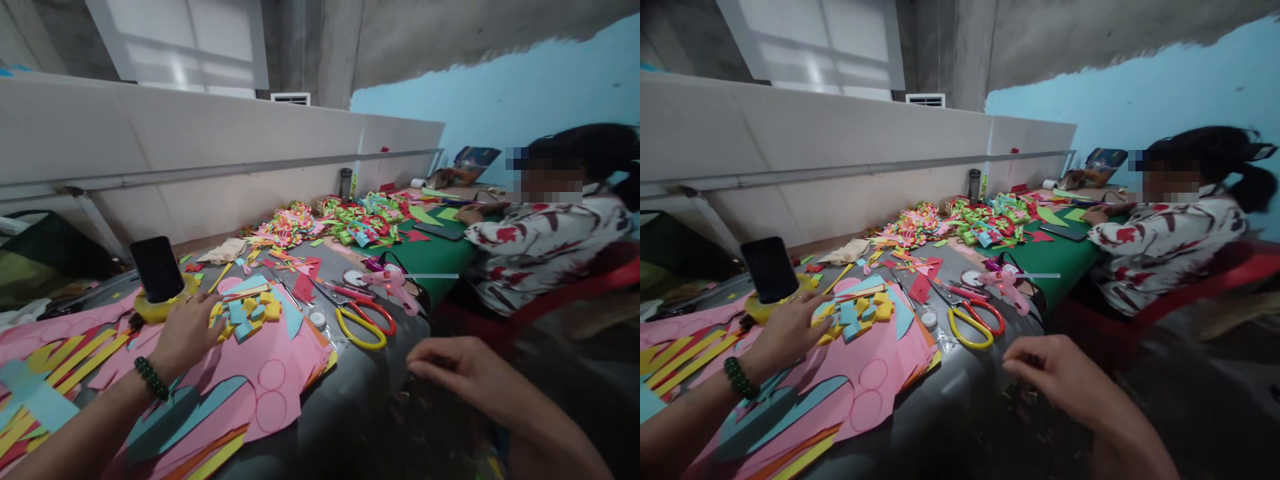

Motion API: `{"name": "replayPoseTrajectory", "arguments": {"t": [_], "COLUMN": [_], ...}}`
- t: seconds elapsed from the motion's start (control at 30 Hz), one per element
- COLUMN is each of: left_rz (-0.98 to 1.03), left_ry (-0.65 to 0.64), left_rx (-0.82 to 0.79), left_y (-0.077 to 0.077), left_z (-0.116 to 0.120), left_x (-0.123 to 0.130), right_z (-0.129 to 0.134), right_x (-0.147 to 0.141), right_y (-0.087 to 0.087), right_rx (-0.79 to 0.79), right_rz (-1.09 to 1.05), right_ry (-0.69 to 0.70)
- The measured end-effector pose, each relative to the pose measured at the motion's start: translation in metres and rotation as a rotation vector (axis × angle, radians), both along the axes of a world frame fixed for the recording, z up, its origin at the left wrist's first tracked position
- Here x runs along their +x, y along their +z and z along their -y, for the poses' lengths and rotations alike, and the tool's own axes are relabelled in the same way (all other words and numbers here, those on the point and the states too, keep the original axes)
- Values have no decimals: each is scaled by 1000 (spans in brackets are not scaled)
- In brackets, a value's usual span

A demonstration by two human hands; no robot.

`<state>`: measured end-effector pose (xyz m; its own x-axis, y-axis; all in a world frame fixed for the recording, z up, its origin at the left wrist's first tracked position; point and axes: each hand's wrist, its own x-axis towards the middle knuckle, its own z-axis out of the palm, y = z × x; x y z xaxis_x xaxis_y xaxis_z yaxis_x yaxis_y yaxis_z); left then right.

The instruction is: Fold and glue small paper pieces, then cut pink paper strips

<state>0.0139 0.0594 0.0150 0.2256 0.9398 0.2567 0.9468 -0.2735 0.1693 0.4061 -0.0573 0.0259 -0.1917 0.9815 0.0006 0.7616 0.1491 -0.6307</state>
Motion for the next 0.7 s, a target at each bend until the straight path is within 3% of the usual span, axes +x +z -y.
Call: {"name": "replayPoseTrajectory", "arguments": {"t": [0.07,0.13,0.23,0.3,0.37,0.5,0.53,0.63,0.7], "left_rz": [50,227,393,538,633,608,625,750,752], "left_ry": [-79,-343,-790,-970,-943,-706,-686,-604,-505], "left_rx": [85,7,-353,-589,-701,-618,-597,-522,-475], "left_y": [5,11,19,22,25,37,42,51,49], "left_z": [17,41,76,90,98,105,105,100,92], "left_x": [16,41,80,97,103,91,86,69,61], "right_z": [4,7,10,9,5,-6,-8,-5,-5], "right_x": [-27,-59,-100,-114,-118,-117,-118,-118,-109], "right_y": [1,3,10,15,19,12,7,-7,-13], "right_rx": [-36,-4,95,153,175,188,127,-198,-253], "right_rz": [15,-30,-202,-363,-542,-746,-728,-595,-523], "right_ry": [232,489,767,845,757,233,226,567,703]}}
